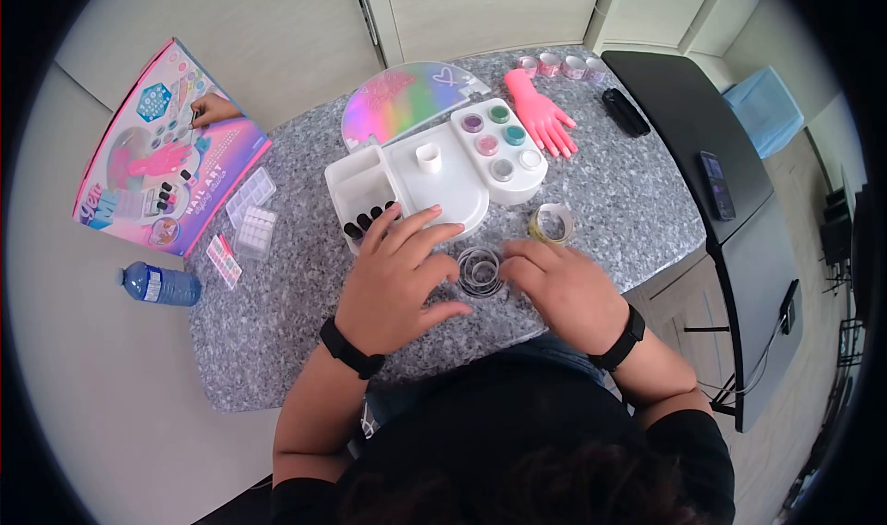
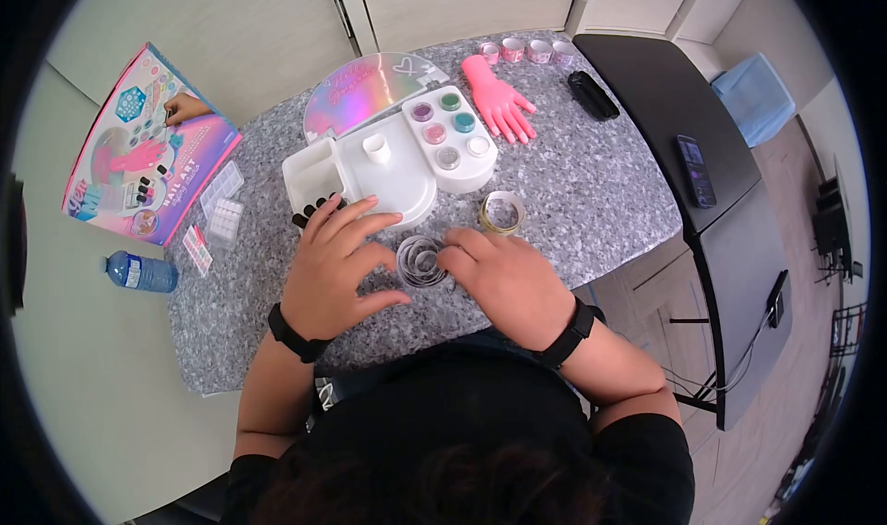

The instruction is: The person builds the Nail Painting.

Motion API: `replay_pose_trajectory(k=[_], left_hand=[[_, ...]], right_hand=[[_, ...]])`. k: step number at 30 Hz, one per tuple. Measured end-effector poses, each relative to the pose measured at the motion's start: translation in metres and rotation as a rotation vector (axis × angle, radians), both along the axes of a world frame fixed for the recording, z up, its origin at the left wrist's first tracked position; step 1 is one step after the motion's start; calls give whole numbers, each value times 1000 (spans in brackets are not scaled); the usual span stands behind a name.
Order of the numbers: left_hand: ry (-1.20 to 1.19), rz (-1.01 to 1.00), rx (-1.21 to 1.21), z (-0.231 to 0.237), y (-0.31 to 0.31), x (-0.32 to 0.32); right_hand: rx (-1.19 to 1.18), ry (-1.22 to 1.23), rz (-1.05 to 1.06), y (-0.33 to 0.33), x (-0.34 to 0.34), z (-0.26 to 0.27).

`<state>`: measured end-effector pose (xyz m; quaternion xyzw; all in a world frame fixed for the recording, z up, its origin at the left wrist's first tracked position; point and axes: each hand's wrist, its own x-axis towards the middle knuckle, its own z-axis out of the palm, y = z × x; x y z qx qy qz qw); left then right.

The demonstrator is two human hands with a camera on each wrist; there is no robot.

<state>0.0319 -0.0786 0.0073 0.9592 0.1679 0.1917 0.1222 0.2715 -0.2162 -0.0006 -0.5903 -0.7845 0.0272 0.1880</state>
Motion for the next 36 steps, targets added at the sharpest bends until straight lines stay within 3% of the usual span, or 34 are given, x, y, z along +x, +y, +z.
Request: replay_pose_trajectory(k=[3, 12, 20, 27, 36], left_hand=[[-21, -13, 18, -2, -4, 3], [-1, -27, 12, -12, -3, 6], [-2, -2, 9, -13, -9, 11], [24, 4, 47, -20, -3, 8], [-21, 27, 18, -19, -3, 9]], right_hand=[[28, 16, -62, 5, -4, 1], [64, 19, 22, 19, 1, -5], [43, 222, -15, 16, 3, -1], [87, 199, -67, 24, 22, 2], [-135, 221, 28, 13, 35, 5]])
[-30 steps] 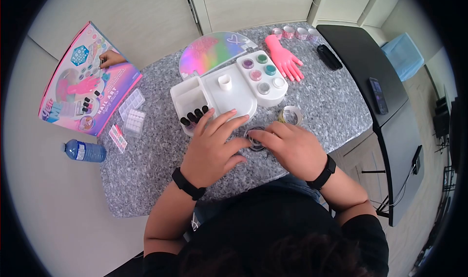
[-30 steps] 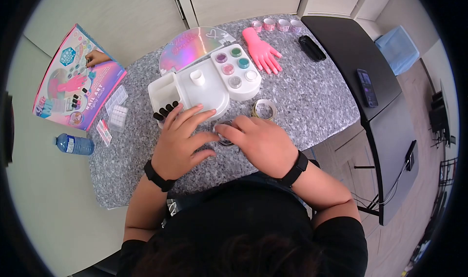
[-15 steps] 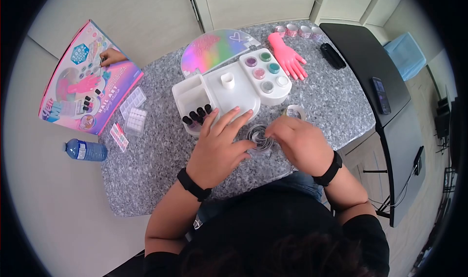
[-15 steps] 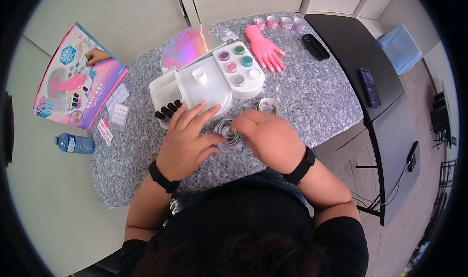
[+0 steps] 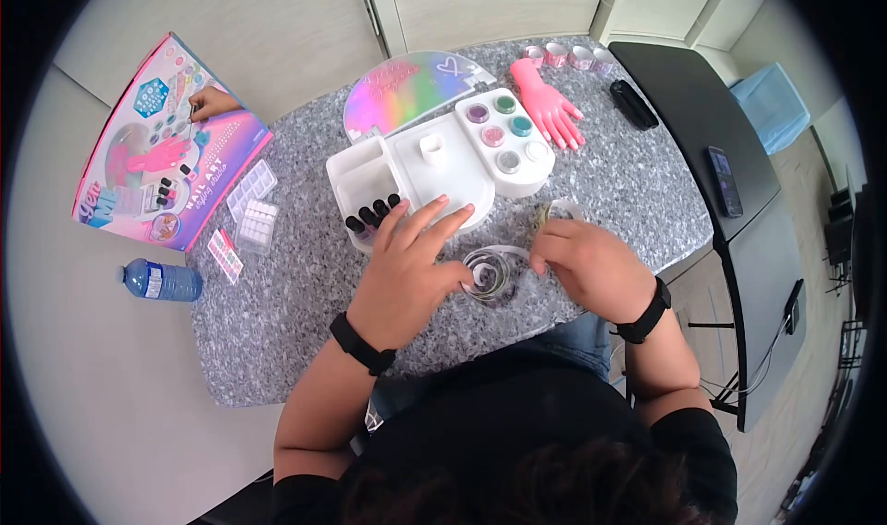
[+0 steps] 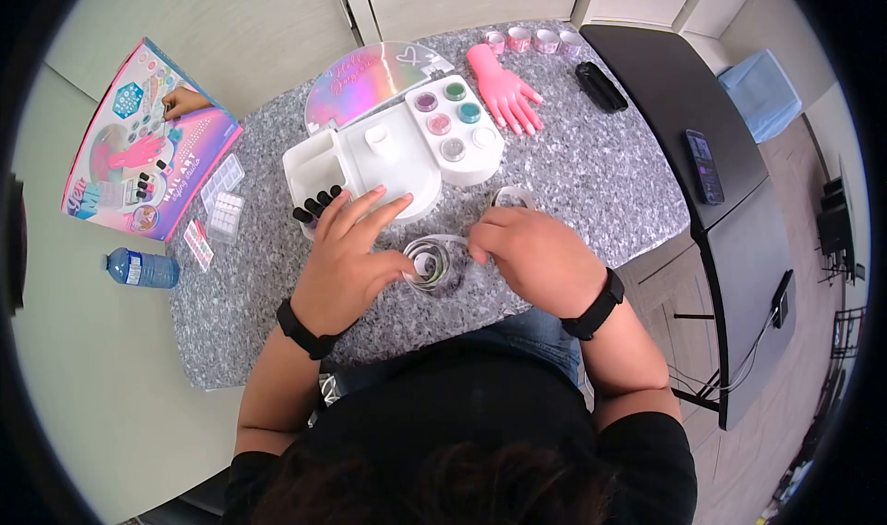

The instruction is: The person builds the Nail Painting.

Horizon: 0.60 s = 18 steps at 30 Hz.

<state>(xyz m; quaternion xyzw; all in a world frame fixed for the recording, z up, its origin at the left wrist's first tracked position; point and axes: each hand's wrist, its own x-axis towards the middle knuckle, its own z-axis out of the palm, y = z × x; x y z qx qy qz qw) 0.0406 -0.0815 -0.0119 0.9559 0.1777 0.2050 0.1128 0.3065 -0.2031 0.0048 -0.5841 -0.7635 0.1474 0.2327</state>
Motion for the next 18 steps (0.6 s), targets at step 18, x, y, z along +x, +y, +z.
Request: replay_pose_trajectory(k=[18], left_hand=[[21, -80, -28, 9, 1, -1]], right_hand=[[107, 3, -224, -14, 2, 9]])
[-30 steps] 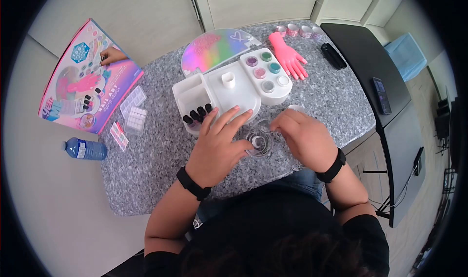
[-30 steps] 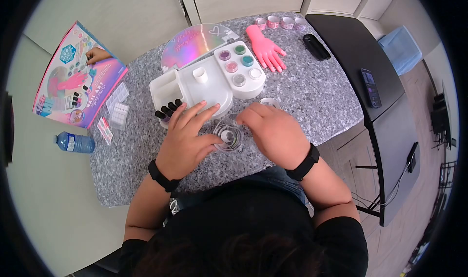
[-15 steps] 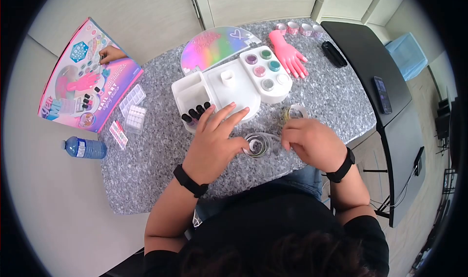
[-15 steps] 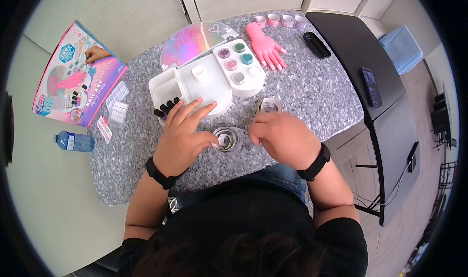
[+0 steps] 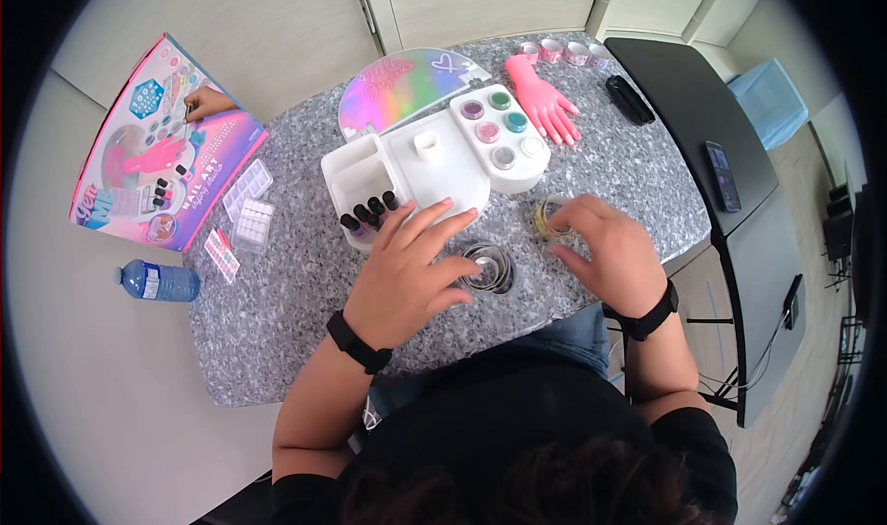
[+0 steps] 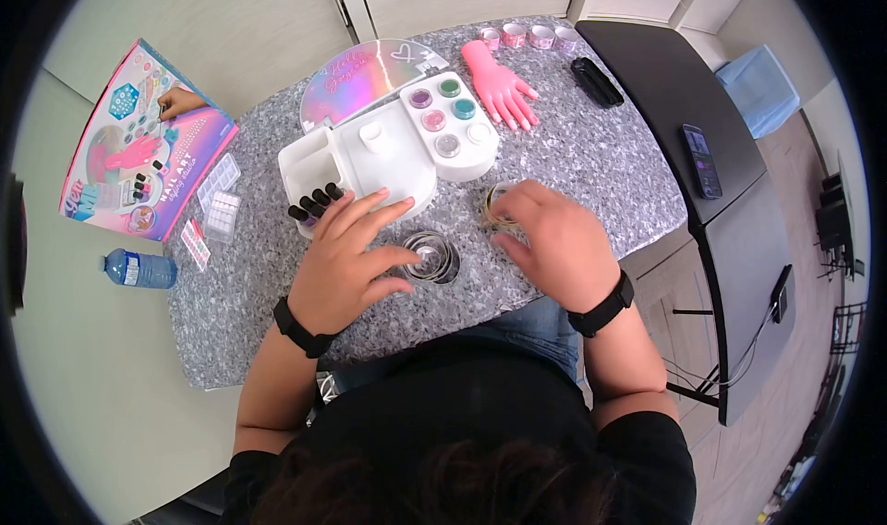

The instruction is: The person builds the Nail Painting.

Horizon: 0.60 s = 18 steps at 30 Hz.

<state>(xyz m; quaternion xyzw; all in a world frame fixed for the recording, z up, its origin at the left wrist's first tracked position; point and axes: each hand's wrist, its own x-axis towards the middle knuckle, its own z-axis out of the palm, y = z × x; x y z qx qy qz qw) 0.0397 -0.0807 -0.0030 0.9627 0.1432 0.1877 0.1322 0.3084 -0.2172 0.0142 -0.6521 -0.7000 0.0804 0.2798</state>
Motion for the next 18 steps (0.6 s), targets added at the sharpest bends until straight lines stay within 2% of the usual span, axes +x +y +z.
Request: replay_pose_trajectory(k=[2, 3, 6, 8, 9, 11, 14, 18], left_hand=[[-18, -16, 1, 1, -1, 1], [-33, -33, 3, 2, -1, 2], [-103, -30, -19, 5, -5, 4], [-134, -42, 6, 4, -3, 3], [-164, -58, 34, 3, -3, 3], [-200, -56, 33, 1, -4, 5], [-206, -55, 40, 2, -3, 3], [-206, -6, 58, 7, -1, 1]], right_hand=[[-122, -146, -138, -2, 5, -2], [-122, -147, -137, 0, 6, -6], [-189, -142, -73, 5, 5, -15], [66, -46, 125, 8, -6, -13], [65, -43, 125, 9, -12, -9], [150, -68, 339, 9, -24, 4], [83, -103, 434, 5, -31, 10], [90, -66, 371, 3, -32, 7]])
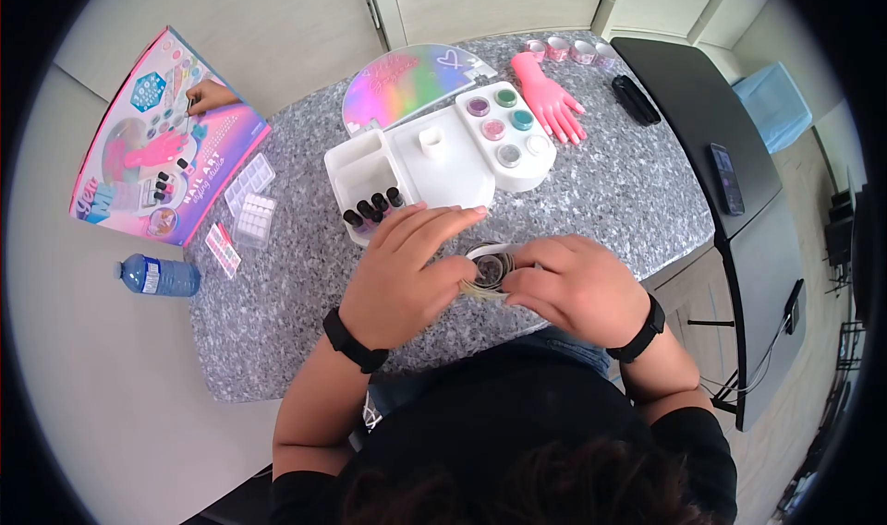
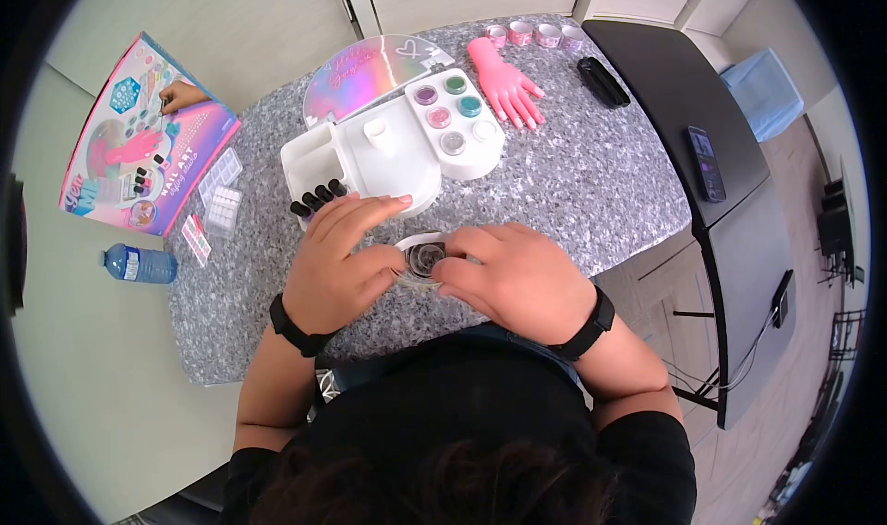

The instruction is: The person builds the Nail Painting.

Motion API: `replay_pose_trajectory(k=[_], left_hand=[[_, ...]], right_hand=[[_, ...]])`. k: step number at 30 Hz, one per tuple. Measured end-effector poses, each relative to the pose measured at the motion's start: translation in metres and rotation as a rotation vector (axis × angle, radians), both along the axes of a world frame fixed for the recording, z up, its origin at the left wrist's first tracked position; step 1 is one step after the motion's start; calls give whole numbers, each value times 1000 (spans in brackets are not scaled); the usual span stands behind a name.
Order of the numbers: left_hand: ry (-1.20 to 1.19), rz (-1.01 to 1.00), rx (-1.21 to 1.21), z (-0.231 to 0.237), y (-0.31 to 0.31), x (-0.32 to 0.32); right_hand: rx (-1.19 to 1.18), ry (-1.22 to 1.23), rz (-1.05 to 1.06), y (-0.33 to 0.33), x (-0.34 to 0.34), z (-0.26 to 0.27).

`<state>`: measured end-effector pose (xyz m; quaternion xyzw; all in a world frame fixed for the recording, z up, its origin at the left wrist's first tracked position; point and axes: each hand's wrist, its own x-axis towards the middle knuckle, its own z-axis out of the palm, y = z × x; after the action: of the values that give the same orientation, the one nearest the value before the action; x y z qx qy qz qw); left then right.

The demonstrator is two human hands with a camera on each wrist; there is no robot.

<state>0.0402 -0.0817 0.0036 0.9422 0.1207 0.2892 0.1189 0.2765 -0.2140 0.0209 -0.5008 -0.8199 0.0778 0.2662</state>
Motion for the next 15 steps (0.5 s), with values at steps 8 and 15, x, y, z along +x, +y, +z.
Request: replay_pose_trajectory(k=[8, 15], left_hand=[[43, -8, -23, 6, 1, -3], [45, -14, -6, 4, 2, -4]], right_hand=[[-90, -37, -116, -14, 5, 3], [-88, -110, -119, -20, 5, 4]])
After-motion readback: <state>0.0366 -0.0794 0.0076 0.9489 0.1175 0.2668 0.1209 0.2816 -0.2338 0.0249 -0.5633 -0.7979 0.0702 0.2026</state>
